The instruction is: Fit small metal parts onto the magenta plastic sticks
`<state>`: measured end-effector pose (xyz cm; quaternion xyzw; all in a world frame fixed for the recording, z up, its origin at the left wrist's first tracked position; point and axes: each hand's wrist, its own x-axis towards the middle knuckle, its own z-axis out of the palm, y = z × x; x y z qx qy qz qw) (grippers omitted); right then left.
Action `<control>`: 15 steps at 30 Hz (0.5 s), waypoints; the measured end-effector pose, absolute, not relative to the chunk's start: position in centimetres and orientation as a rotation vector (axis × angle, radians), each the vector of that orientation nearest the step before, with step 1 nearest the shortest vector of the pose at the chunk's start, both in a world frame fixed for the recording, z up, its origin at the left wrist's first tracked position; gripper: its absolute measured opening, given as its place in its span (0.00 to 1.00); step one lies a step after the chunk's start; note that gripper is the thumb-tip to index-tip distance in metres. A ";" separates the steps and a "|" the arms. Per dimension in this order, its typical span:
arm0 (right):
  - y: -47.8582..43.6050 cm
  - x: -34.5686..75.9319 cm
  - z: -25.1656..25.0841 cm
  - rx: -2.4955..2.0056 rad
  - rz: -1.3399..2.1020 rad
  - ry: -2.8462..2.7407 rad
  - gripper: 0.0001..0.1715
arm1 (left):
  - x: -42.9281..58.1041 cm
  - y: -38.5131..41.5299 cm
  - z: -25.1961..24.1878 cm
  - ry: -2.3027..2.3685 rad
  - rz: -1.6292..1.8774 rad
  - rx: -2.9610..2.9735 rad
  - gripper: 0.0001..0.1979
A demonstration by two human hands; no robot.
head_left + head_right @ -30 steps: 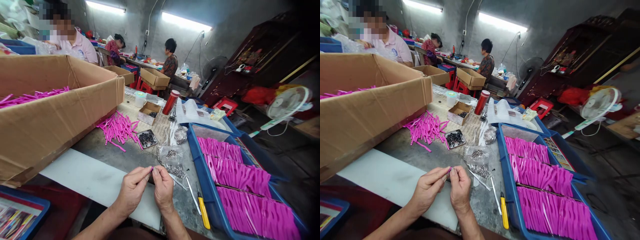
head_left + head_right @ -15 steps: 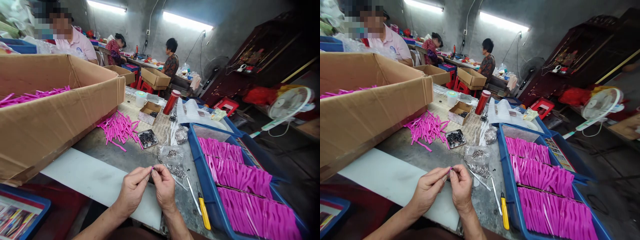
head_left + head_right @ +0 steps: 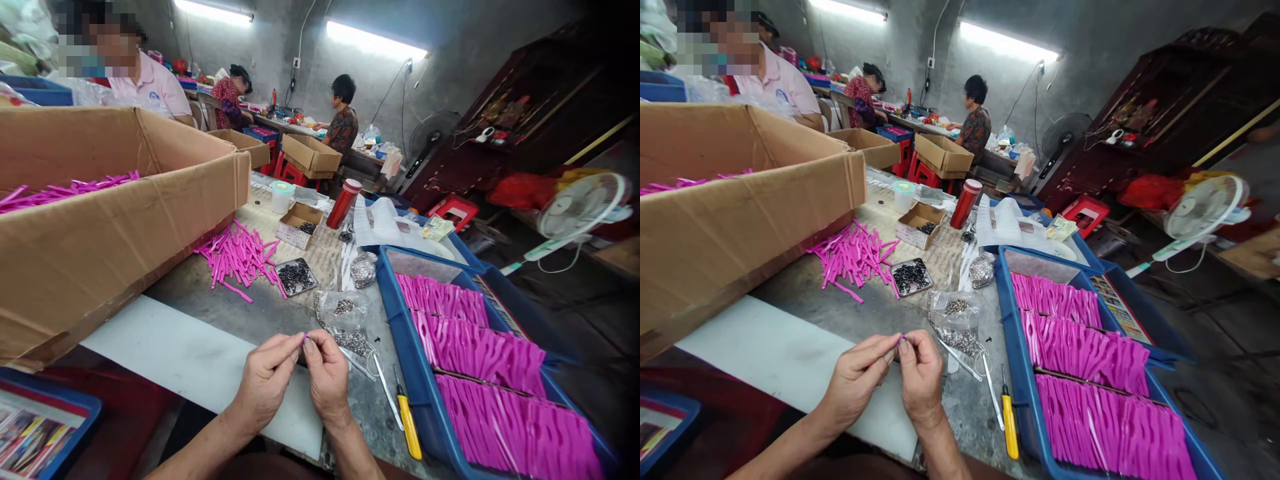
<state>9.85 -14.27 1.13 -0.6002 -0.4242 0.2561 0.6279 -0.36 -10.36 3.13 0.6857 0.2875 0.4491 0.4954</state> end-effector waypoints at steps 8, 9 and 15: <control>-14.3 10.1 1.3 -1.363 0.584 -0.989 0.05 | -0.4 -10.3 3.0 0.705 1.084 1.678 0.13; -14.3 10.1 1.3 -1.361 0.585 -0.988 0.05 | -0.4 -10.2 2.9 0.704 1.082 1.682 0.13; -14.2 10.0 1.3 -1.310 0.714 -0.884 0.10 | -0.4 -10.3 2.7 0.705 1.081 1.688 0.13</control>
